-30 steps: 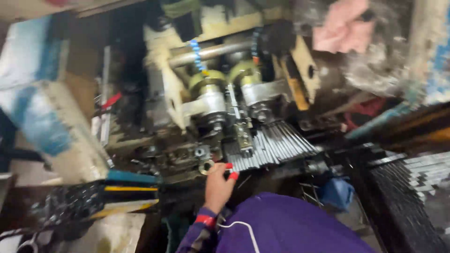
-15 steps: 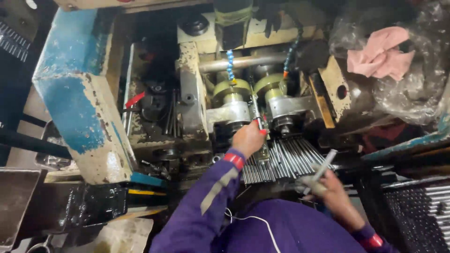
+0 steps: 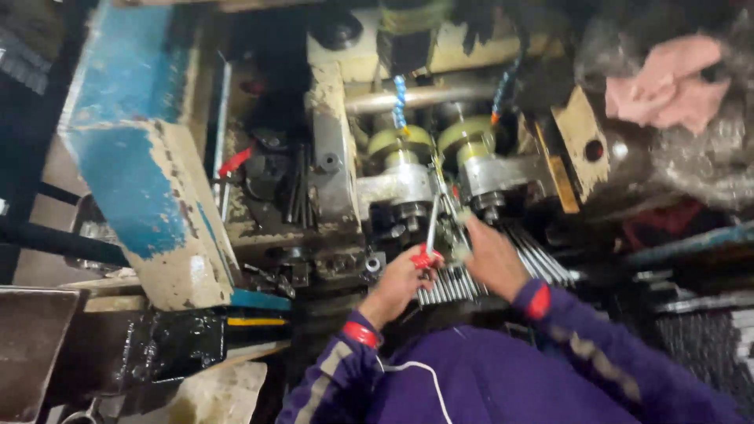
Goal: The person operates a metal forming machine by repeatedly inserting metal rods into the rollers and using a red-handled tool to assist the process. The person then removes the formed metal pieces and places them into a nearby tray.
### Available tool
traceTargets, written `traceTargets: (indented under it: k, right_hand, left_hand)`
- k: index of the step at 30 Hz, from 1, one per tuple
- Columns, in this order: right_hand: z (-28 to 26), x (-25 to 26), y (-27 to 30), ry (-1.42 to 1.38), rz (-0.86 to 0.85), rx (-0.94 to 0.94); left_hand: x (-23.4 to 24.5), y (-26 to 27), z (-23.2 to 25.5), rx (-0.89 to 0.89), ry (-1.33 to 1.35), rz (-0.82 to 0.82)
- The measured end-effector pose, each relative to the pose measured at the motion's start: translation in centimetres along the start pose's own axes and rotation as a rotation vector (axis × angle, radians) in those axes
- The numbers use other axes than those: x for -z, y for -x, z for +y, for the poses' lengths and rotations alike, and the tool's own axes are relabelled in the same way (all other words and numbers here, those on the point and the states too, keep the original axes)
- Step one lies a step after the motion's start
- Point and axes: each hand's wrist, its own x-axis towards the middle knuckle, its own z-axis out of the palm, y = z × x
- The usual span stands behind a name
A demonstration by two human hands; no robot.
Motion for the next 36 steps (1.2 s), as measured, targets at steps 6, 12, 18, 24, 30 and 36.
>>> traceTargets:
  k: [6,12,18,24,30,36]
  right_hand:
    - [0.7,-4.6,-10.6,0.237,0.215,-0.05]
    - [-6.3,4.3,-4.6,-1.495,0.264,-0.557]
    - [0.1,-3.2,6.0,-1.382,-0.072,-0.79]
    - [-4.3,3.6,8.6,-0.31,0.192,-0.028]
    - [-1.2,3.7,8.7,0.11,0.25,0.222]
    - [-1.5,2.9,9.7,0.05,0.122,0.176]
  left_hand:
    - [1.9,-3.9,-4.4,0.071,-0.178,0.184]
    - [-2.6,1.3,0.4,-0.467,-0.83,-0.05]
    - [7.5,1.5,-0.5,-0.189,-1.528,0.362]
    - [3.7,-0.4,-2.0,-0.054,-0.38,0.114]
    - [-4.0,2.7,2.6,-0.351,-0.515,0.008]
    - [-3.8,3.1,0.7,-0.111,-0.342,-0.006]
